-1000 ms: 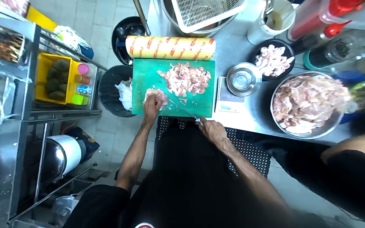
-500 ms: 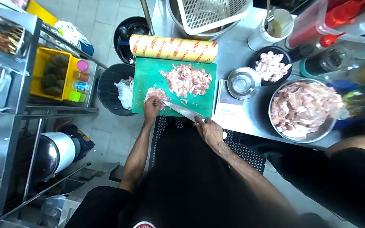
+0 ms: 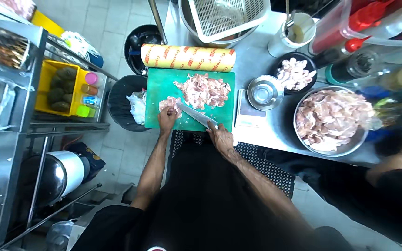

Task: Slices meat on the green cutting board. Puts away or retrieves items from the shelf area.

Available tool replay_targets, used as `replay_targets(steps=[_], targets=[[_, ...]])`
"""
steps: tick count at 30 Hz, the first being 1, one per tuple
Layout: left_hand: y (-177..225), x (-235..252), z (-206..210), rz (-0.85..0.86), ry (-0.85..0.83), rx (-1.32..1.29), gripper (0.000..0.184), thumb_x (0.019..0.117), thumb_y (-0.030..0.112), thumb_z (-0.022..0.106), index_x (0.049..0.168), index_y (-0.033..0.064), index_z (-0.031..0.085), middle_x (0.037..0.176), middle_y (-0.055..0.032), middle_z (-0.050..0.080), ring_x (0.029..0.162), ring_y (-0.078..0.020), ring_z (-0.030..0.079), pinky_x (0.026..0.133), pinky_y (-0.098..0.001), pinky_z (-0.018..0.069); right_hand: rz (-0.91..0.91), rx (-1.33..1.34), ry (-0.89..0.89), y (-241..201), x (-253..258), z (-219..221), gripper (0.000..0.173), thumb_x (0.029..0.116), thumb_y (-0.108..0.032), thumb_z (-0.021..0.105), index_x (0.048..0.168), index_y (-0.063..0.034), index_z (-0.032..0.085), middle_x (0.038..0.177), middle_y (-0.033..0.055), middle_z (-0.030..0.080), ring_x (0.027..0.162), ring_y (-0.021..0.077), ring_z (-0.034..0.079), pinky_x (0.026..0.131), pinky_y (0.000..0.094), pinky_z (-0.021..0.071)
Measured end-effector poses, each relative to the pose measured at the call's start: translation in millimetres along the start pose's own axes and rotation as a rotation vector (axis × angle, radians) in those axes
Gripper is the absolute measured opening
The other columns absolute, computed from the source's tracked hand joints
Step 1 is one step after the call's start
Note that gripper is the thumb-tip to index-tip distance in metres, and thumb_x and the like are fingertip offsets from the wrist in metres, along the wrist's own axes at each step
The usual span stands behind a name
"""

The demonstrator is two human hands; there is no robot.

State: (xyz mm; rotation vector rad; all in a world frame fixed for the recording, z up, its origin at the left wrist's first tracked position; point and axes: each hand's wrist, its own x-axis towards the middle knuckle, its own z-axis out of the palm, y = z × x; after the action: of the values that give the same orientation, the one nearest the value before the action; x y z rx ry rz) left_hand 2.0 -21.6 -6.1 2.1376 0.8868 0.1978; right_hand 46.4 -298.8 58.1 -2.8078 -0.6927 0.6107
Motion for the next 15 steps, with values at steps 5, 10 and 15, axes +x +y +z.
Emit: replay_targets(steps=[5,10,15], targets=[[15,-27,-3,0.100,0.074,-0.008,0.026,0.1014,0.027,0.063,0.120,0.0092,0.068,0.105,-0.0145,0.070,0.089,-0.0264,0.070,0.080,-0.0477,0.0589,0.117,0.093,-0.009,15,-32,-32,0.044,0.1073,-0.050,0.043,0.148,-0.0367,0.054,0.108,0.0172,0.069,0.083,0.0358,0.070,0.070,0.0534,0.0575],[24,-18,13,0.151,0.109,0.174,0.028,0.1000,0.019,0.062,0.122,0.0035,0.068,0.112,-0.0184,0.070,0.101,-0.0327,0.069,0.091,-0.0515,0.0565,0.088,0.310,0.040,35,-41,-53,0.047,0.1071,-0.050,0.044,0.148,-0.0293,0.055,0.096,0.0135,0.072,0.082,0.0329,0.070,0.073,0.0547,0.0569],[42,15,22,-0.037,0.064,0.366,0.032,0.0927,0.032,0.066,0.117,0.0127,0.074,0.112,-0.0154,0.072,0.109,-0.0352,0.068,0.088,-0.0574,0.0547,0.092,0.501,-0.140,29,-33,-62,0.044,0.1083,-0.050,0.041,0.143,-0.0287,0.057,0.090,0.0106,0.071,0.076,0.0276,0.068,0.072,0.0511,0.0559]])
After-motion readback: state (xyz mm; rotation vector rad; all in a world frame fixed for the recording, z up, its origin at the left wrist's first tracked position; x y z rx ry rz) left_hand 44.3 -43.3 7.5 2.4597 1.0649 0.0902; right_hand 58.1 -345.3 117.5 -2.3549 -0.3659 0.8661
